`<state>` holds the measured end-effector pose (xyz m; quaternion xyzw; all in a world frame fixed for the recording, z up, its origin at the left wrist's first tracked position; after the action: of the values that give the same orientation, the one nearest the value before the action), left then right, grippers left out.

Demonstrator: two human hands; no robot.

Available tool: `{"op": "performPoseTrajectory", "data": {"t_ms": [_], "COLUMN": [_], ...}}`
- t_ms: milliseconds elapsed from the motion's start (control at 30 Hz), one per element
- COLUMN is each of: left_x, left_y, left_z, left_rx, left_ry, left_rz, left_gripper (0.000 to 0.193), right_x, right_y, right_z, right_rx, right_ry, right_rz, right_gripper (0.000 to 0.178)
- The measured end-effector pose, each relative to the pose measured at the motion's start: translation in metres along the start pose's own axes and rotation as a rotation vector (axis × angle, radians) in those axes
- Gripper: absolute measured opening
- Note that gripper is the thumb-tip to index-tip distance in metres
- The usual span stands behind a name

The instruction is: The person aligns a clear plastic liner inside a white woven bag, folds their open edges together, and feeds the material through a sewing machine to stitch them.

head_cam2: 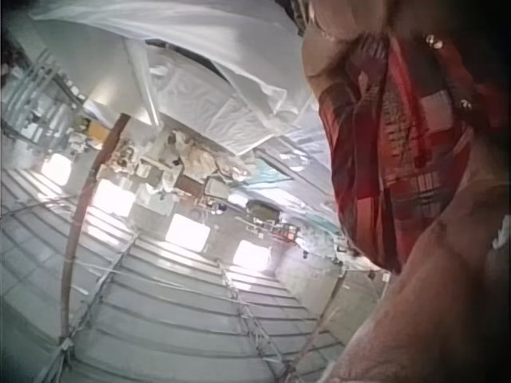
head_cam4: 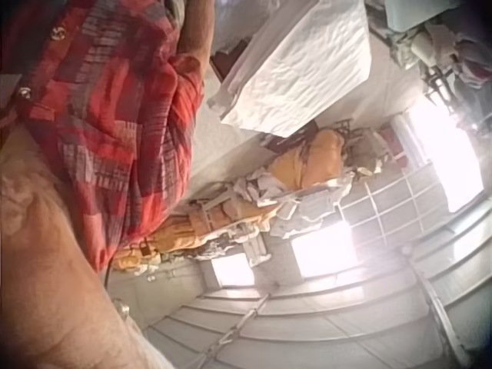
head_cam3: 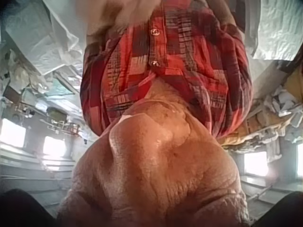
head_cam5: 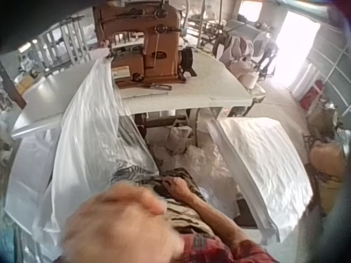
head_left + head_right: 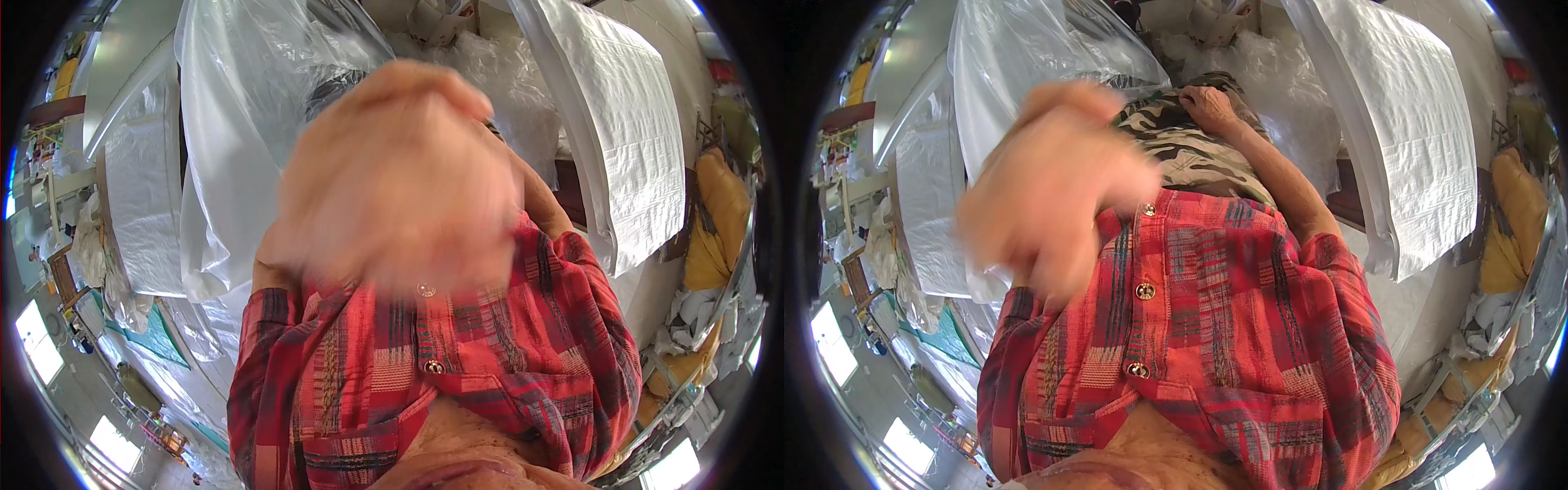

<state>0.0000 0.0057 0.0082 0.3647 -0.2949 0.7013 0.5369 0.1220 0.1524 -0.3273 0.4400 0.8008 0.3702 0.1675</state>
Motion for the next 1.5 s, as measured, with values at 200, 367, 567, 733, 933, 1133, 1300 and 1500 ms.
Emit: {"op": "performPoseTrajectory", "data": {"t_ms": [200,367,567,733,933,1133,1300,1500], "left_x": [-0.026,-0.031,-0.009,0.025,0.036,0.032,0.032,0.029], "left_y": [-0.006,-0.006,-0.016,-0.020,-0.057,-0.045,-0.044,-0.047], "left_z": [-0.085,-0.090,-0.031,-0.001,0.034,0.018,0.006,0.007], "left_rx": [-0.709,-1.088,-0.997,-1.240,-1.122,-1.244,-1.264,-1.280], "left_ry": [1.013,1.065,0.761,-0.006,-0.368,-0.081,0.033,0.080], "left_rz": [0.129,0.228,0.154,-0.020,0.467,0.104,0.037,0.014], "left_gripper": [0.023,0.024,0.027,0.034,0.021,0.021,0.021,0.021], "right_x": [-0.003,-0.002,-0.002,-0.004,-0.001,0.001,0.002,0.002], "right_y": [0.001,0.001,0.000,0.008,0.011,0.007,0.000,-0.006], "right_z": [-0.004,-0.002,0.001,-0.008,-0.006,-0.006,0.006,0.010], "right_rx": [0.053,-0.056,-0.002,0.078,0.085,0.083,0.109,0.098], "right_ry": [-0.007,-0.034,-0.024,0.082,0.042,0.030,0.064,0.003], "right_rz": [0.098,0.021,0.024,0.068,0.055,0.011,0.022,0.026], "right_gripper": [0.030,0.033,0.029,0.025,0.025,0.024,0.023,0.021]}}
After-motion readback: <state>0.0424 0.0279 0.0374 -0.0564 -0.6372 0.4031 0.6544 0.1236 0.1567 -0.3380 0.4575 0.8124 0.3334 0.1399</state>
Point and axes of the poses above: each hand's wrist, its own x-axis towards the middle knuckle, its own y-axis out of the back of the hand, z = x × y, the point moved 1 cm from there along x, towards the middle knuckle, and after that the axes turned 9 degrees about z, right-handed, at the moved point
